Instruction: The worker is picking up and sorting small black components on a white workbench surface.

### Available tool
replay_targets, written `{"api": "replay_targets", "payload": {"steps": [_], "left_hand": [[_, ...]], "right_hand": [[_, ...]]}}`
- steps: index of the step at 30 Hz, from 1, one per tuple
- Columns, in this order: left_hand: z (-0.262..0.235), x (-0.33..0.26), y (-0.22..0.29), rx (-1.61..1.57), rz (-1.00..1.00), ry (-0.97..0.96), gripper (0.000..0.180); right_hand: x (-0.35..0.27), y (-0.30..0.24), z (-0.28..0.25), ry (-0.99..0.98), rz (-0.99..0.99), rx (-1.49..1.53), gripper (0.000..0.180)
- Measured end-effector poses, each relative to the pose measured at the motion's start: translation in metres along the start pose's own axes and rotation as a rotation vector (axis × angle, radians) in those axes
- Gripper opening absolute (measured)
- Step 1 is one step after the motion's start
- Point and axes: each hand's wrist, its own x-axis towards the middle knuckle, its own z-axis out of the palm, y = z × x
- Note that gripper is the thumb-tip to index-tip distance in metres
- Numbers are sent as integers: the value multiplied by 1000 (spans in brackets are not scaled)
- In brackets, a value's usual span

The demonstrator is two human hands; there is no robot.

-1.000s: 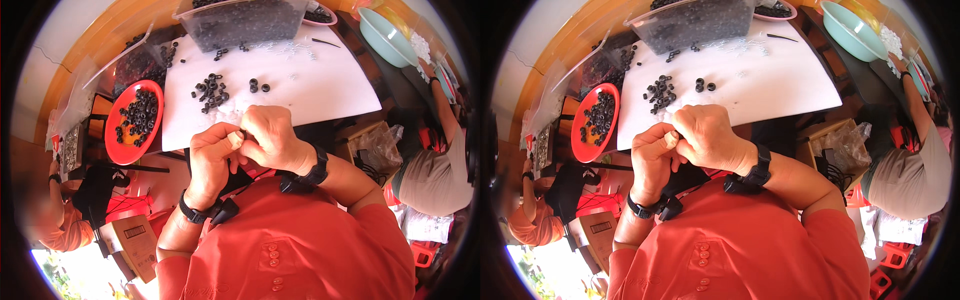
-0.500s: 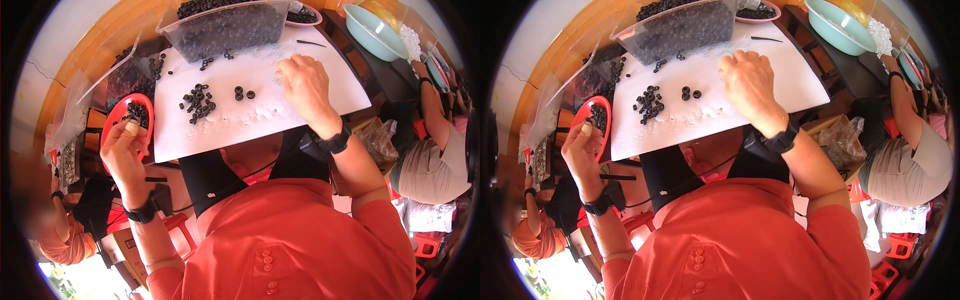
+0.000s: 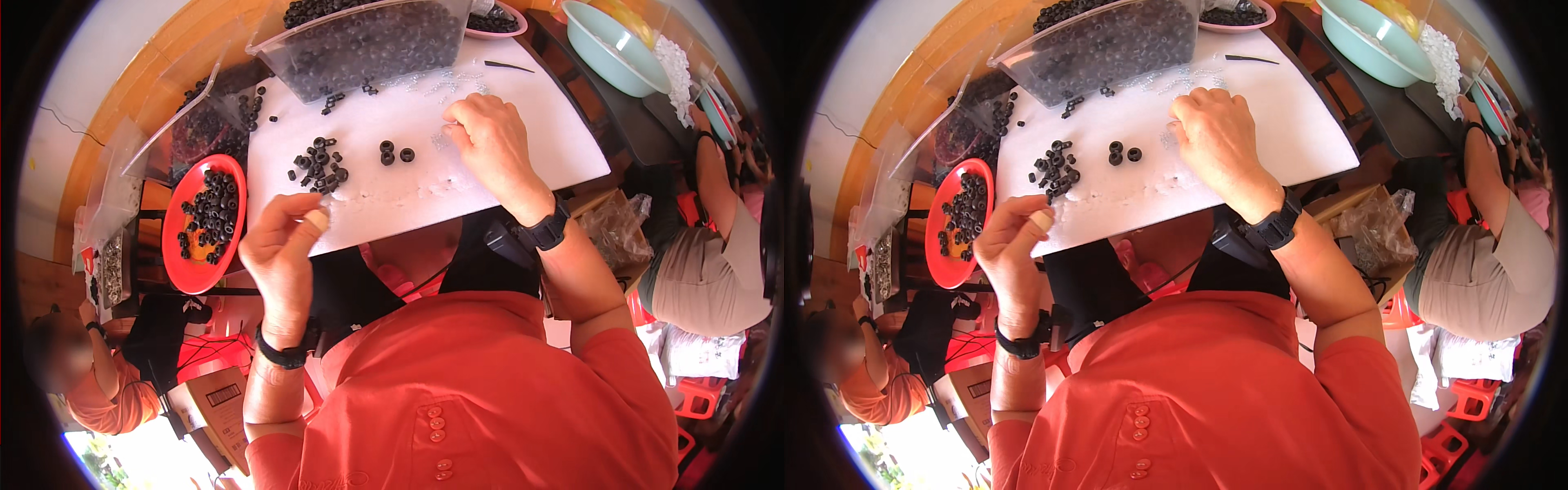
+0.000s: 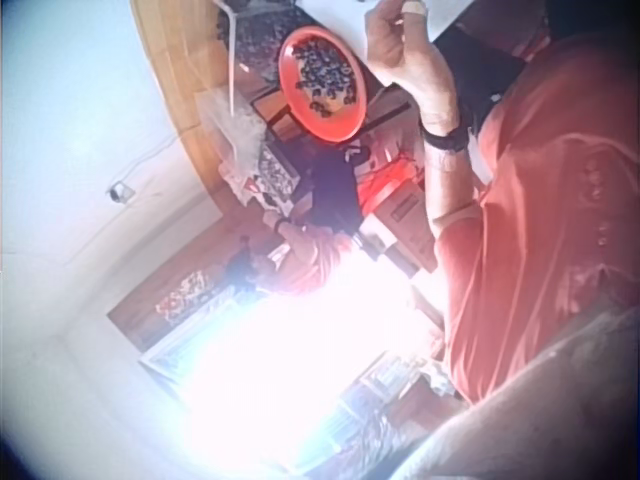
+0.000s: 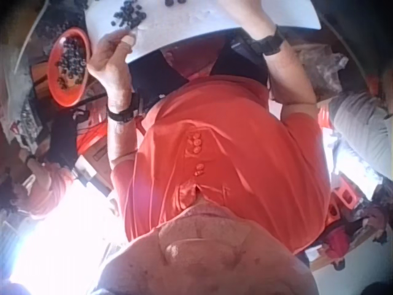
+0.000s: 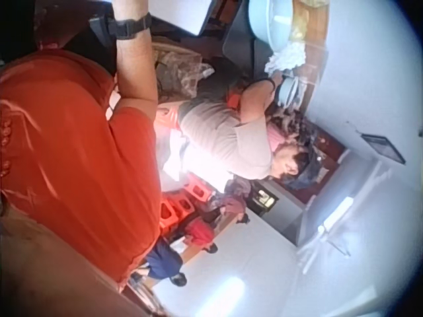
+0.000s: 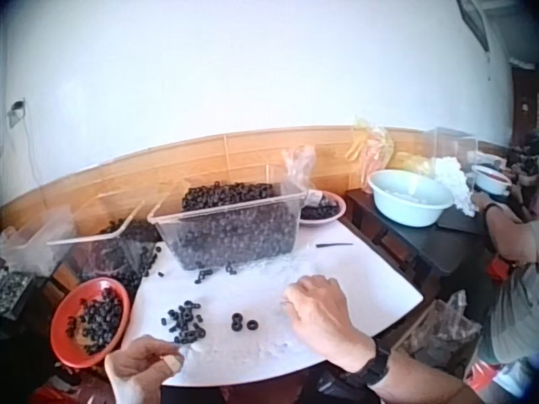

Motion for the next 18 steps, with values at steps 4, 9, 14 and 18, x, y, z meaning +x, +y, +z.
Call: {"api": "replay_targets", "payload": {"steps": [4,9,14,18], "left_hand": [[24,-6,-3,-1,-119,-112,15],[39,-4,-7,25,-53,-131,13],[42,-2,-6,5,-112,-120,13],[40,-4,-15,5,-59,-137,13]], "right_hand": [[-4,-7,-4,-12,-53,-22,10],[-2,-10,-4,-56,-1,-56,12],[2,-14,0,-149,-62,-106,11],[3,-12,1,-129,-95,-75,9]]}}
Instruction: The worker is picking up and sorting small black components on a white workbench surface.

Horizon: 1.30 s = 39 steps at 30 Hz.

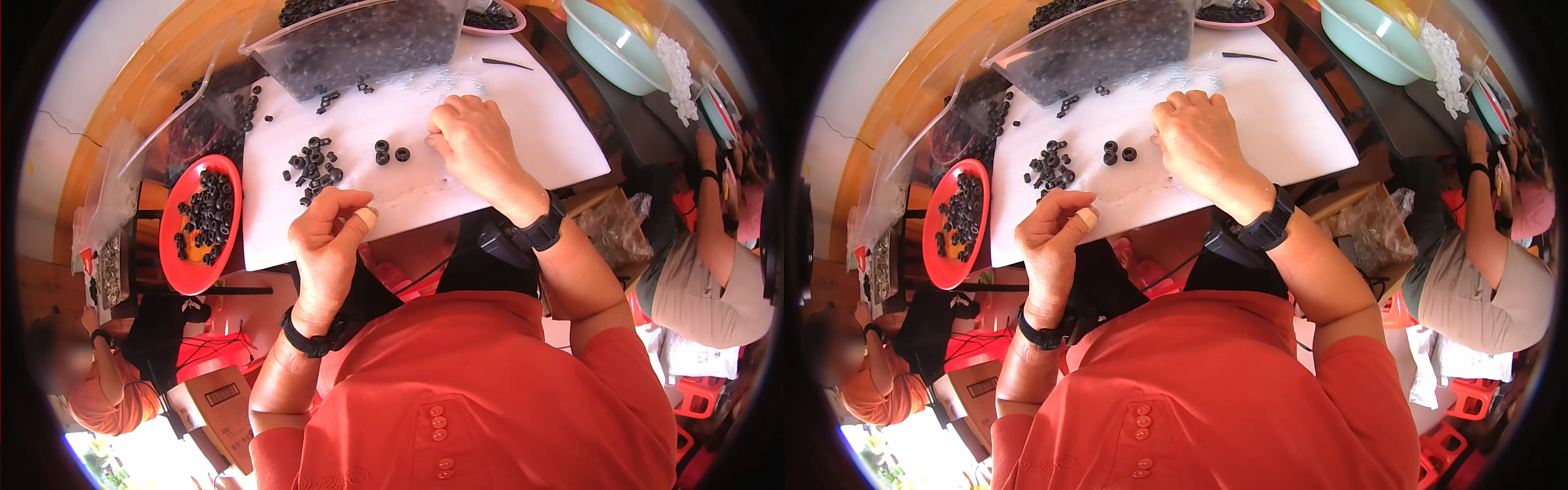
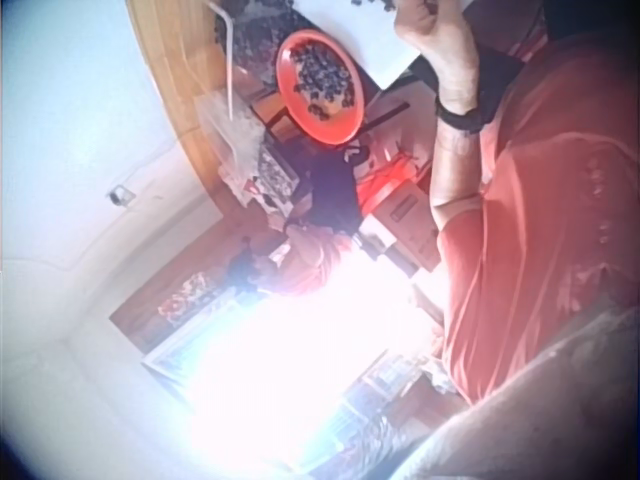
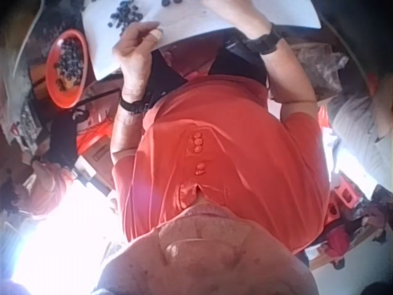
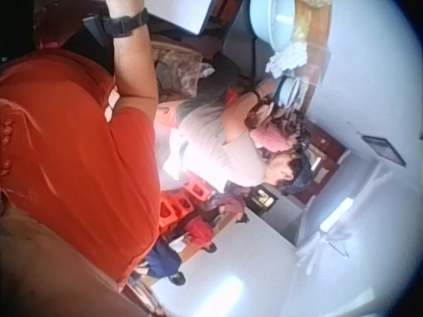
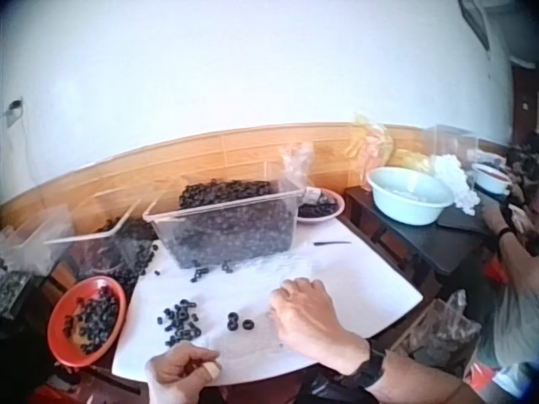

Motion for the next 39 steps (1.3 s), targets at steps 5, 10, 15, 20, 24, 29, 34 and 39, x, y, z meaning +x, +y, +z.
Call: {"api": "replay_targets", "payload": {"steps": [5,10,15,20,24,29,34,39], "left_hand": [[-3,0,1,26,-37,-30,13],[2,1,12,-84,-34,-9,14],[21,23,17,-400,-150,-107,19],[29,35,9,-466,-181,-148,18],[29,36,9,-485,-247,-152,15],[30,36,8,-541,-290,-123,15],[26,37,3,-686,-318,-137,13],[27,35,6,-687,-312,-162,14]], "right_hand": [[5,1,-3,58,6,181,5],[8,-5,-19,110,138,725,8],[-3,-23,-22,3,219,1030,7],[-8,-35,-22,-12,134,1075,7],[-8,-34,-27,-101,164,1111,3],[-6,-37,-16,22,121,1098,8],[-2,-38,-19,-50,140,1097,6],[-4,-35,-17,-64,251,1173,4]]}}
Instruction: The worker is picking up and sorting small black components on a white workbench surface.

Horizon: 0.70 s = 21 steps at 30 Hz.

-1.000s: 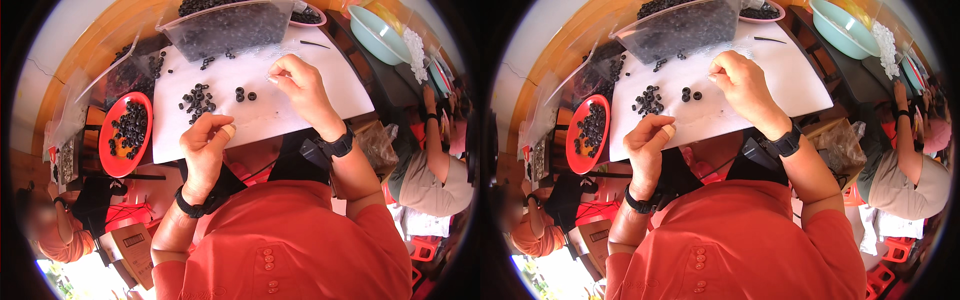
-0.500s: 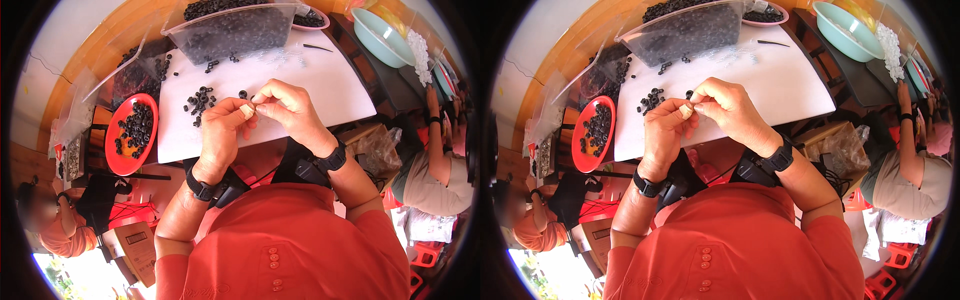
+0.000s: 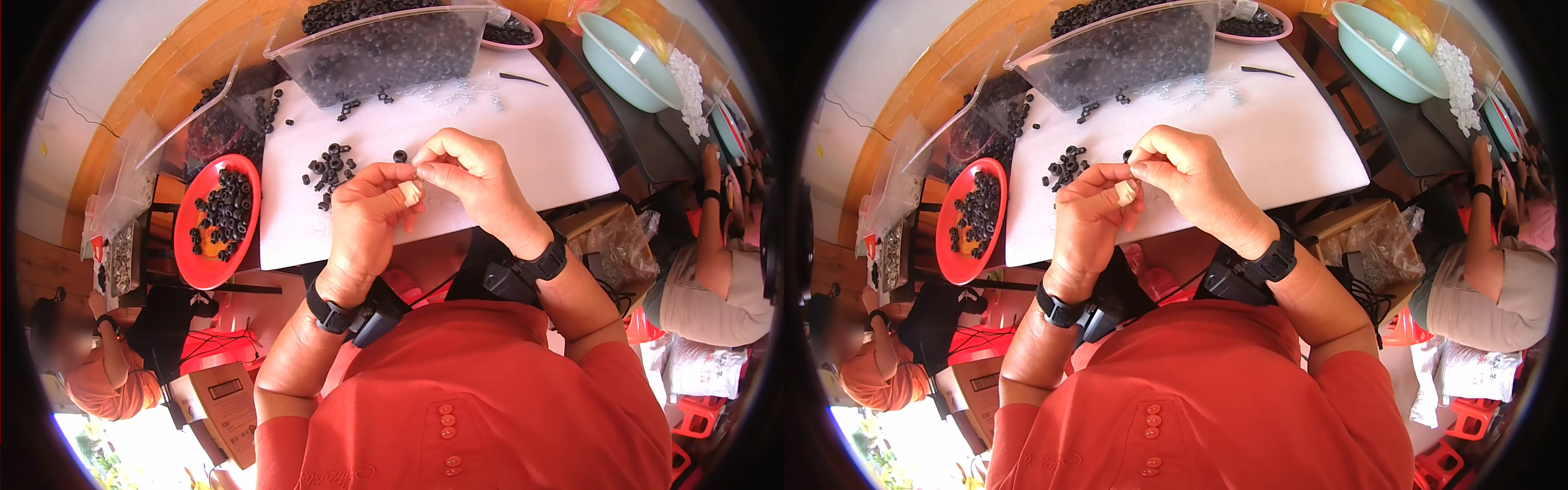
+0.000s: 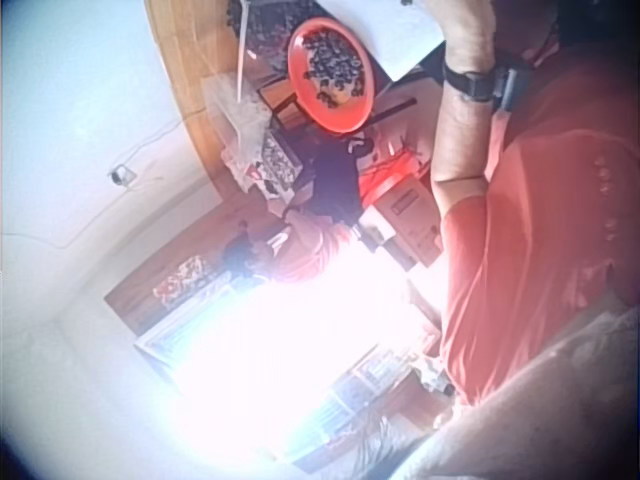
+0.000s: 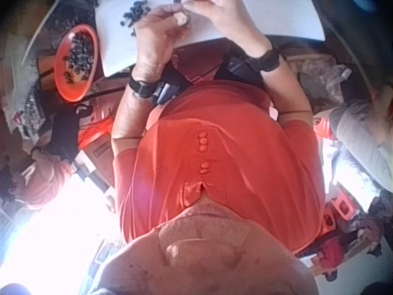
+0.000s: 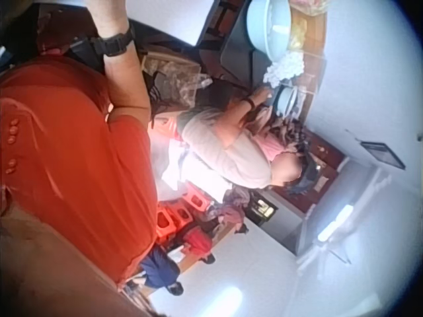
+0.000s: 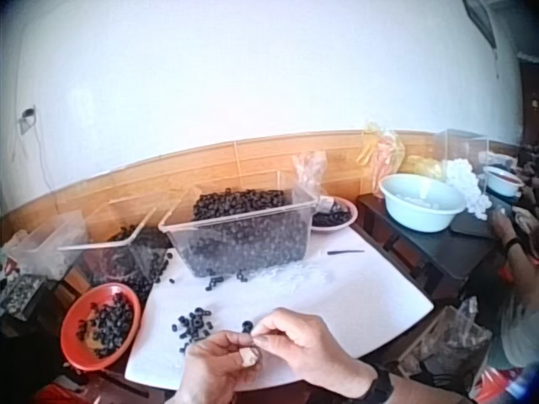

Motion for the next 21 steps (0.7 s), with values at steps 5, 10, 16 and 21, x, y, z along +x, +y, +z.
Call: {"api": "replay_targets", "payload": {"steps": [5,10,16,21], "left_hand": [[10,-4,-3,237,179,81,24],[11,-6,-4,730,401,134,23],[10,-2,-14,1054,814,138,24],[14,0,-18,1101,887,119,26]], "right_hand": [[-3,0,4,49,44,48,4],[-5,-3,5,94,101,165,5],[-9,-3,2,88,160,198,5],[-11,-9,1,109,245,314,5]]}}
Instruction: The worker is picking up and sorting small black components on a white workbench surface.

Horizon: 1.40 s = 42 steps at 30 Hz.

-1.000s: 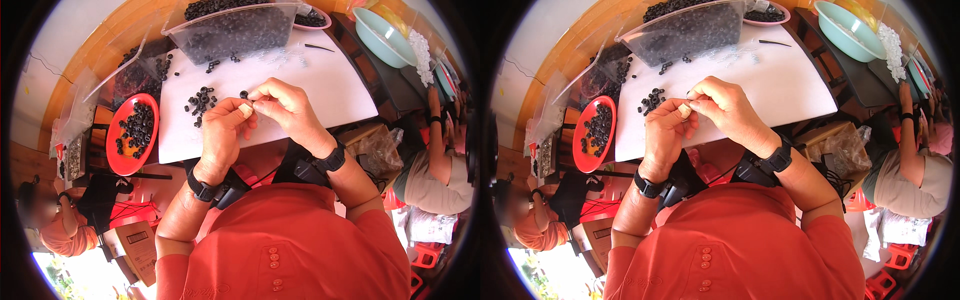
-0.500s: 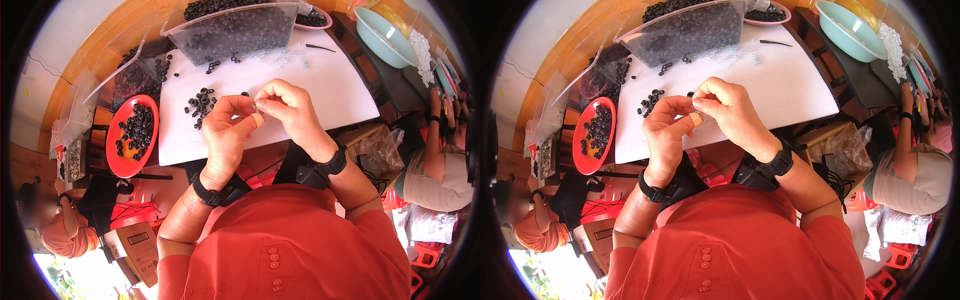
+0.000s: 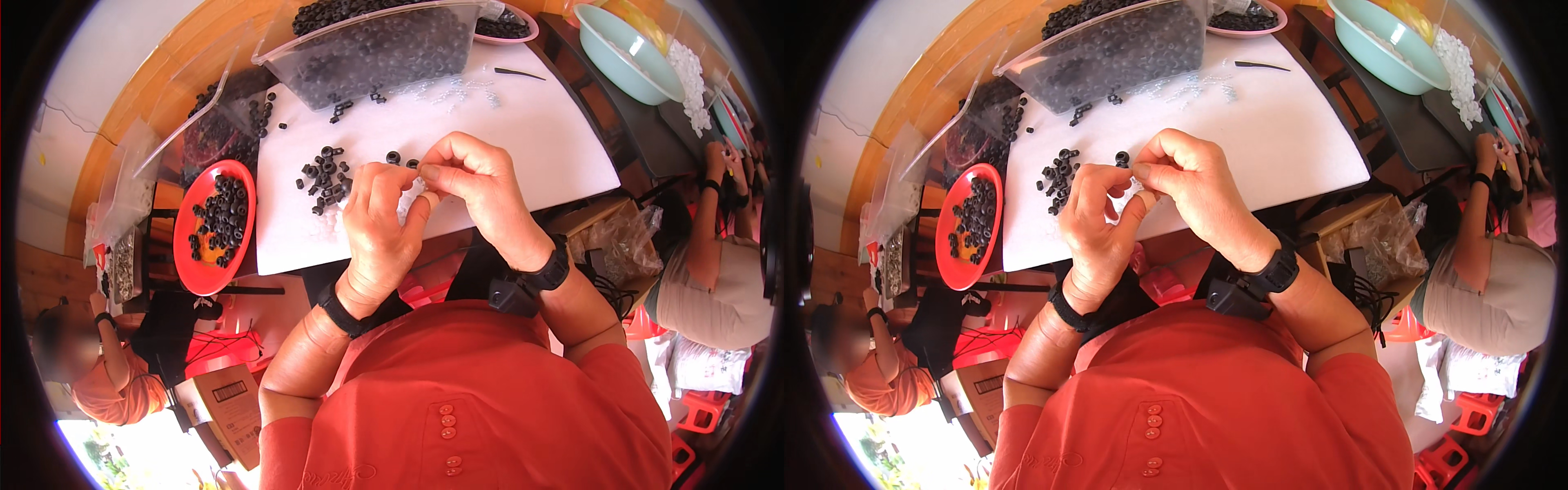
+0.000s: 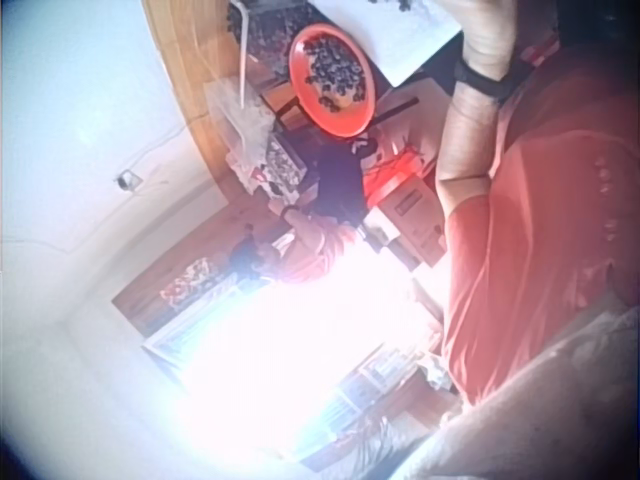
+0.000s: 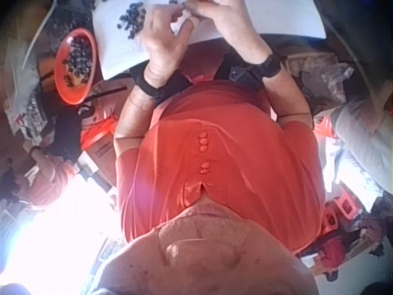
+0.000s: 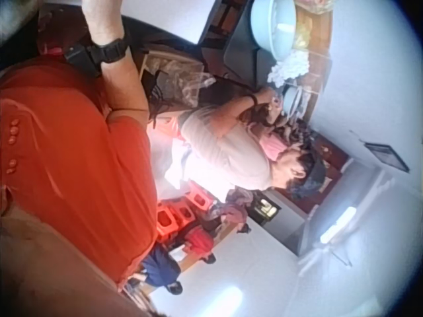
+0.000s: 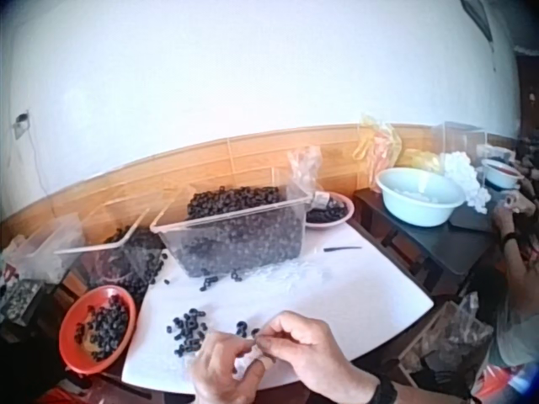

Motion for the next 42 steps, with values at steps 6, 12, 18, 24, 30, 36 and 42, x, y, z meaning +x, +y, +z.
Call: {"api": "replay_targets", "payload": {"steps": [6,12,18,24,30,36,42], "left_hand": [[-1,-1,0,-27,-24,-36,25],[-5,-2,-5,-216,-116,-56,11],[-17,2,1,-565,-689,-50,10],[-23,-4,6,-654,-753,-4,13],[-25,0,13,-883,-845,-117,21],[-18,5,19,-1009,-877,-143,20],[-18,16,21,-445,-640,-157,24]], "right_hand": [[0,7,-1,3,-59,-41,5],[-1,6,-2,-29,-73,-78,2],[-3,14,-5,154,-482,-545,21],[7,11,-19,163,-700,-1155,29],[-2,-7,-9,-74,-561,-479,14],[-10,0,-8,-117,-199,-33,5],[-10,-2,-20,-52,-195,-74,3]]}}
